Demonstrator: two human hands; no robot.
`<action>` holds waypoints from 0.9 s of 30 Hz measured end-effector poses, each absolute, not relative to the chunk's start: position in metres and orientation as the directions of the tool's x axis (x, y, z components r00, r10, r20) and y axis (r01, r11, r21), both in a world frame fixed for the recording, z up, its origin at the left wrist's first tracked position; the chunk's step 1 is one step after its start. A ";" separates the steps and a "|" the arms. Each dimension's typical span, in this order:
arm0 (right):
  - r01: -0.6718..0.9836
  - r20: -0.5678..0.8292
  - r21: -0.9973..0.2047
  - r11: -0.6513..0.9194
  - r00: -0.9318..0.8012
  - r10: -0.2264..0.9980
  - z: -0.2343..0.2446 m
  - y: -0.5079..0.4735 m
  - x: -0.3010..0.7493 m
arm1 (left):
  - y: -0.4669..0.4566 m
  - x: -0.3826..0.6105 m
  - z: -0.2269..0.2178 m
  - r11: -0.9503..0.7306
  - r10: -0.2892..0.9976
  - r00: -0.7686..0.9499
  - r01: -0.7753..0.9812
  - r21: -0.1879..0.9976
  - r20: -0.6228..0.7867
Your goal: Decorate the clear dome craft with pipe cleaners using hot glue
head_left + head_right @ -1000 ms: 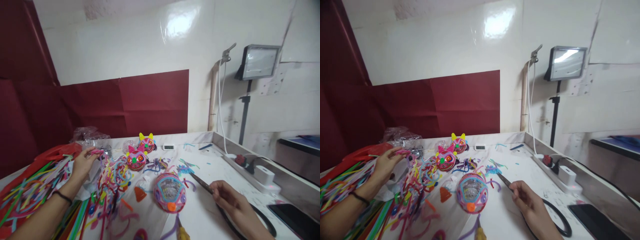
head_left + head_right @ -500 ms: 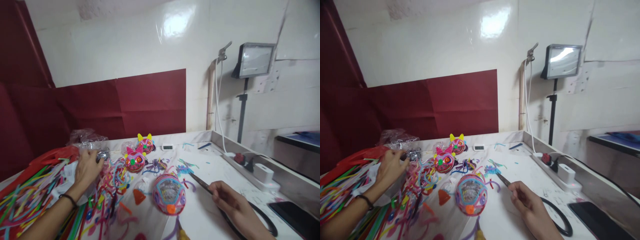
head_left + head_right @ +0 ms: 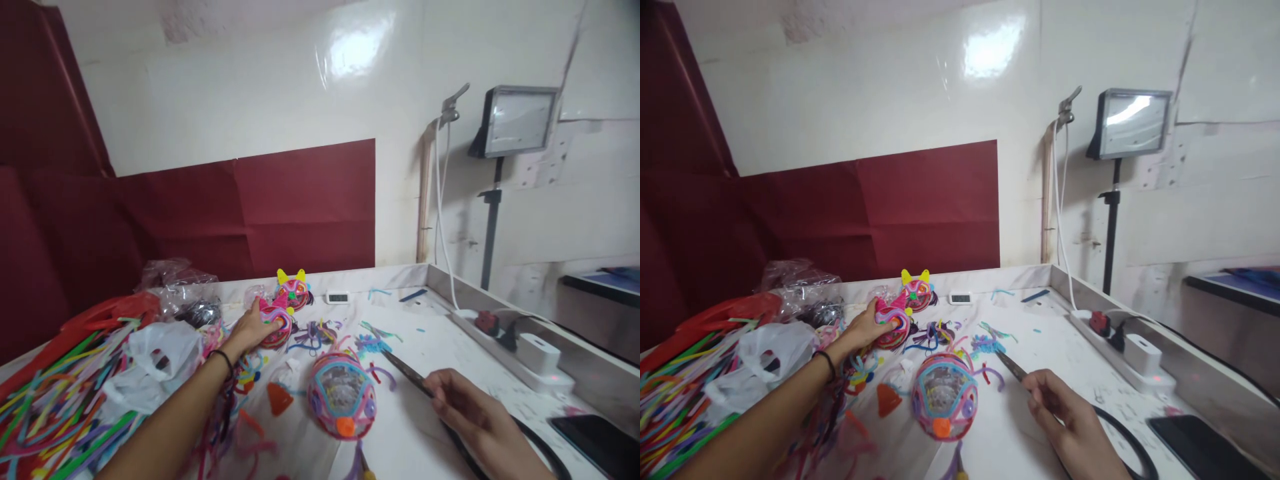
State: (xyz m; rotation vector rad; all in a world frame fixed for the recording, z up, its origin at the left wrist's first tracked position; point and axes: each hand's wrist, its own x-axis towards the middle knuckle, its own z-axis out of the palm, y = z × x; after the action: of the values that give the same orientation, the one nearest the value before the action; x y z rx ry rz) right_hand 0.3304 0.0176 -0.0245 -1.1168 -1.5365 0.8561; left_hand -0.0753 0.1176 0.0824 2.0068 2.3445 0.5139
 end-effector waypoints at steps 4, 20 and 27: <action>0.261 0.324 -0.907 0.331 -0.073 0.943 -0.023 0.016 0.329 | 0.121 -0.078 0.079 0.120 0.963 -0.178 0.956 0.267 0.204; 0.382 0.331 -0.862 0.332 -0.073 0.941 -0.009 0.005 0.319 | 0.088 -0.073 0.083 -0.012 0.972 -0.013 0.994 0.104 0.236; 0.433 0.311 -0.841 0.323 -0.100 0.945 -0.009 0.007 0.322 | 0.074 -0.081 0.083 -0.066 0.965 0.036 0.992 0.109 0.261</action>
State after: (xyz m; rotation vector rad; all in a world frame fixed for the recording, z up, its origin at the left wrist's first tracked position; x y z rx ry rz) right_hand 0.3217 0.0065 -0.0094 -1.2524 -1.6944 0.7181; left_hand -0.0813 0.0744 0.0826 2.3310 2.2128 0.4345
